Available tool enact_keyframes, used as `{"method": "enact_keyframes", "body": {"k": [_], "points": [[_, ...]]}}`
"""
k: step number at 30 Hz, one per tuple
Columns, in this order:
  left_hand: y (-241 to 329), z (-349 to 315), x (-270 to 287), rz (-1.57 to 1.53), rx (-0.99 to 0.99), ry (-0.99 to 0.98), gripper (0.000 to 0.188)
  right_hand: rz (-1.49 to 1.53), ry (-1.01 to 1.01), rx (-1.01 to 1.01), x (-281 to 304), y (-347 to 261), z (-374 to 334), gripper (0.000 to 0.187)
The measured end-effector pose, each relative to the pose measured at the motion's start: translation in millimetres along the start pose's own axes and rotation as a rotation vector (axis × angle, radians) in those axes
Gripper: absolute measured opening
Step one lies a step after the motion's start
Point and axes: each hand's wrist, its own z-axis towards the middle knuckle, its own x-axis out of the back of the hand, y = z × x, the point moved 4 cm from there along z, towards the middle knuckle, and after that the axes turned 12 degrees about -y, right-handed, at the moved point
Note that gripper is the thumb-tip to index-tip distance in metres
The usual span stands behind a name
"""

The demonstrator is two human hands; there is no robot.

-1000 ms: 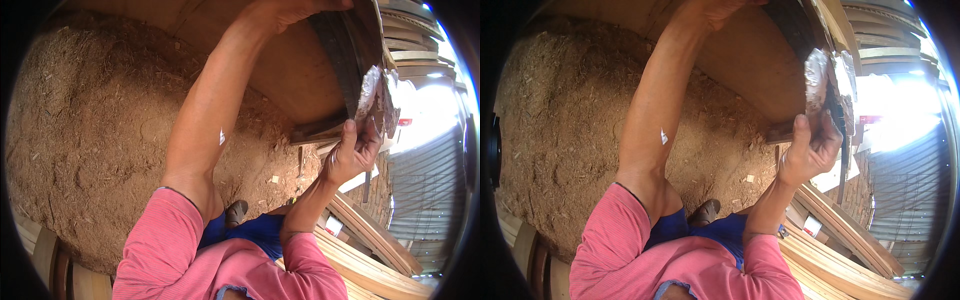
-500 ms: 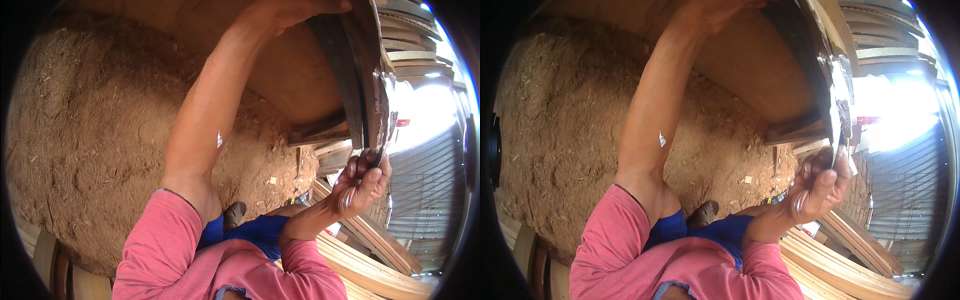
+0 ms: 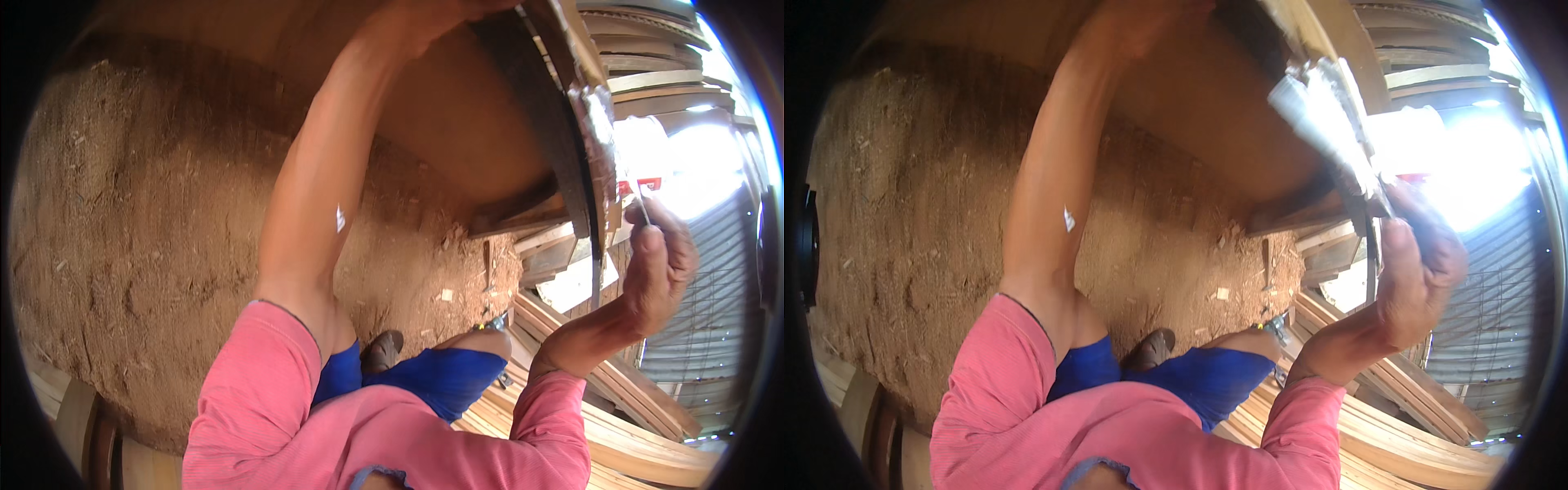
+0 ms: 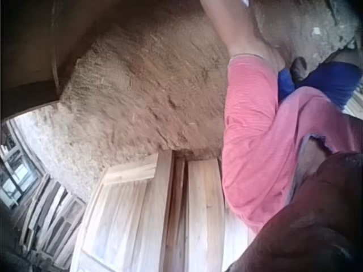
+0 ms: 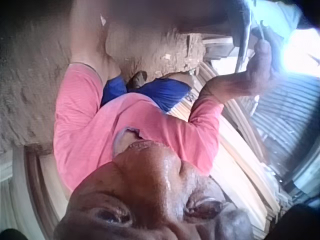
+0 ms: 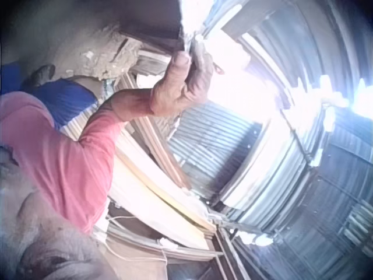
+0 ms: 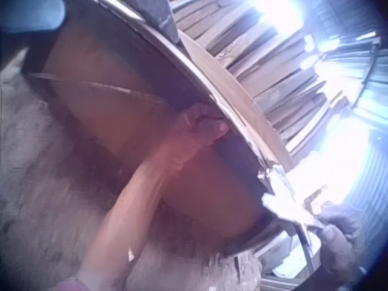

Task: The person applies white putty to the joints and edges of a wooden furniture component using a small spatula, then places a wooden slat over the area and hammers it into place.

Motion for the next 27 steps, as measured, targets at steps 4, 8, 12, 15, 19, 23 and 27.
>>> {"method": "enact_keyframes", "body": {"k": [4, 8, 12, 15, 19, 23, 27], "points": [[-5, -7, 3, 0.011, 0.015, 0.015, 0.036, 0.061, -0.002, 0.246, -31, -3, -23, 0.035], [5, -6, 5, 0.045, 0.011, 0.019, 0.035, -0.181, 0.4, 0.067, -70, 46, -46, 0.027], [0, -2, 3, 0.023, 0.008, 0.008, 0.035, 0.128, 0.493, -0.088, -50, 94, -59, 0.03], [1, -1, 4, 0.027, -0.001, 0.007, 0.034, 0.265, 0.551, -0.04, -44, 102, -62, 0.029], [0, -2, 1, 0.024, -0.04, -0.022, 0.034, 0.342, 0.574, -0.018, -48, 107, -61, 0.03], [0, -4, -2, 0.032, -0.044, 0.083, 0.036, 0.456, 0.516, 0.014, -45, 123, -67, 0.028], [1, -1, 1, 0.041, -0.017, 0.089, 0.038, 0.416, 0.427, 0.077, -51, 120, -75, 0.026]]}}
